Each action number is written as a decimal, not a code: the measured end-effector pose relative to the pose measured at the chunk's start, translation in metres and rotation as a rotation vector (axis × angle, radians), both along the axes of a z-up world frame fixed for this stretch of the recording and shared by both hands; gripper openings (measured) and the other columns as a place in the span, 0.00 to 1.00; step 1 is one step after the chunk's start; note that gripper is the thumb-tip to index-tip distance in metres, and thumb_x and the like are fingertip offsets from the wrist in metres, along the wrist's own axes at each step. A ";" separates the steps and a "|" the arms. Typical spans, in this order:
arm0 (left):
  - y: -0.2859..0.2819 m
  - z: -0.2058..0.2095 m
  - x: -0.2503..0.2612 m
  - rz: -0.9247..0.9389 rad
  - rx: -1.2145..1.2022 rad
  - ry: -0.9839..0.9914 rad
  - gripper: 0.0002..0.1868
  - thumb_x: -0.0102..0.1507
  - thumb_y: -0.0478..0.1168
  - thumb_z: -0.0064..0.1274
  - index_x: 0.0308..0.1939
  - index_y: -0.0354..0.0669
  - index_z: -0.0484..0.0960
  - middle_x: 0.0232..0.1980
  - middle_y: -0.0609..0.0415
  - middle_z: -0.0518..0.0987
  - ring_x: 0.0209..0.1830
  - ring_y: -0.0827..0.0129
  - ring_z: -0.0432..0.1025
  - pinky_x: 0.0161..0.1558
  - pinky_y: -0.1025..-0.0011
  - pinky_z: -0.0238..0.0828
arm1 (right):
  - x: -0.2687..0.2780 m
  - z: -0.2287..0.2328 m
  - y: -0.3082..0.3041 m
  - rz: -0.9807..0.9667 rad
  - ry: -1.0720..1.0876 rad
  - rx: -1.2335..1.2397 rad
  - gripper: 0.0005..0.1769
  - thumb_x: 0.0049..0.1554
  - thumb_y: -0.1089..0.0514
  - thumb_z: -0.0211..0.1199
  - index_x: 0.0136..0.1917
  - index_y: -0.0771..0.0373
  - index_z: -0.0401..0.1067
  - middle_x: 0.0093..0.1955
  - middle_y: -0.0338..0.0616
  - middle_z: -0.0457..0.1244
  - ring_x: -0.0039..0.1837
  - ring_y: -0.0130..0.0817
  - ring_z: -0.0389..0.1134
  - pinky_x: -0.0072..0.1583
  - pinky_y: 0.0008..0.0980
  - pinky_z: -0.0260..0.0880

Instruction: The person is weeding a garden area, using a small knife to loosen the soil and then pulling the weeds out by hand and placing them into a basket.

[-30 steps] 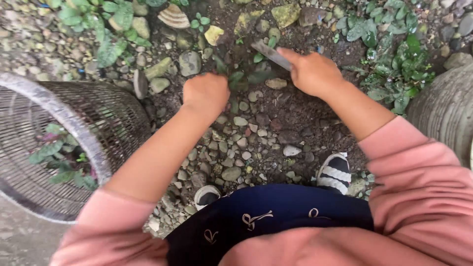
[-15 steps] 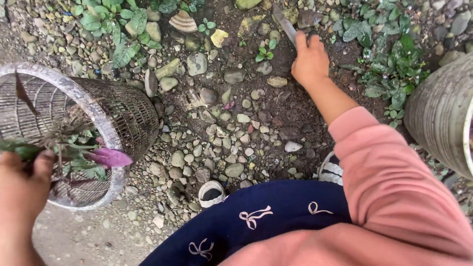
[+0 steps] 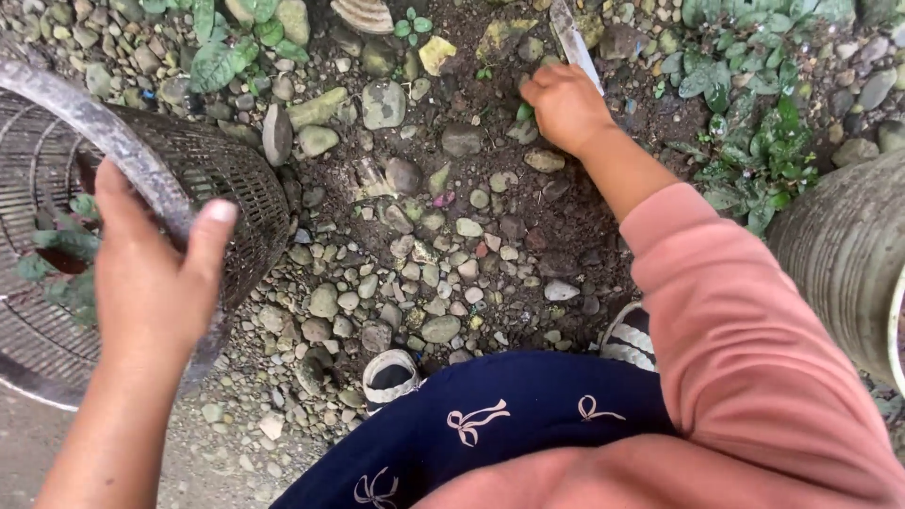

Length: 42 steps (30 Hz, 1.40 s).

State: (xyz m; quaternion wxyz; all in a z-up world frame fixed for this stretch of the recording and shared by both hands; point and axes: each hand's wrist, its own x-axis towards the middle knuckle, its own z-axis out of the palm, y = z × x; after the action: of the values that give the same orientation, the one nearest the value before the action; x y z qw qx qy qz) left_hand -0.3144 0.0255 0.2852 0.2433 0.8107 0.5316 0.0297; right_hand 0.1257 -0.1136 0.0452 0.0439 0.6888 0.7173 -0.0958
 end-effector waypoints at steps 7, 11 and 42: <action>-0.019 -0.010 0.012 -0.050 0.005 -0.204 0.43 0.63 0.18 0.44 0.77 0.21 0.36 0.79 0.16 0.53 0.81 0.30 0.50 0.81 0.47 0.54 | -0.004 0.049 0.033 -0.305 0.108 0.236 0.15 0.58 0.76 0.55 0.48 0.66 0.81 0.52 0.61 0.73 0.60 0.59 0.73 0.67 0.50 0.77; -0.032 -0.027 0.000 -0.104 0.064 -0.197 0.44 0.62 0.26 0.47 0.78 0.23 0.41 0.79 0.17 0.53 0.79 0.27 0.53 0.77 0.47 0.54 | -0.009 -0.003 0.048 -0.157 0.060 0.170 0.30 0.48 0.78 0.60 0.62 0.60 0.79 0.49 0.51 0.68 0.50 0.47 0.70 0.57 0.49 0.79; -0.042 -0.046 -0.005 -0.132 0.096 -0.375 0.41 0.63 0.27 0.47 0.78 0.27 0.46 0.77 0.23 0.60 0.75 0.33 0.61 0.74 0.47 0.63 | -0.102 0.093 0.055 -0.691 0.654 0.187 0.10 0.59 0.60 0.63 0.54 0.49 0.76 0.61 0.43 0.67 0.68 0.44 0.60 0.69 0.47 0.57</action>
State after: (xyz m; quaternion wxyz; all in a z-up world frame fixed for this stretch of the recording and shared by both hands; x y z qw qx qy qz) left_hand -0.3191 -0.0170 0.2395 0.3007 0.8347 0.4206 0.1894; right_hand 0.0238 -0.0583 0.1385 -0.2805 0.8215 0.4281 -0.2512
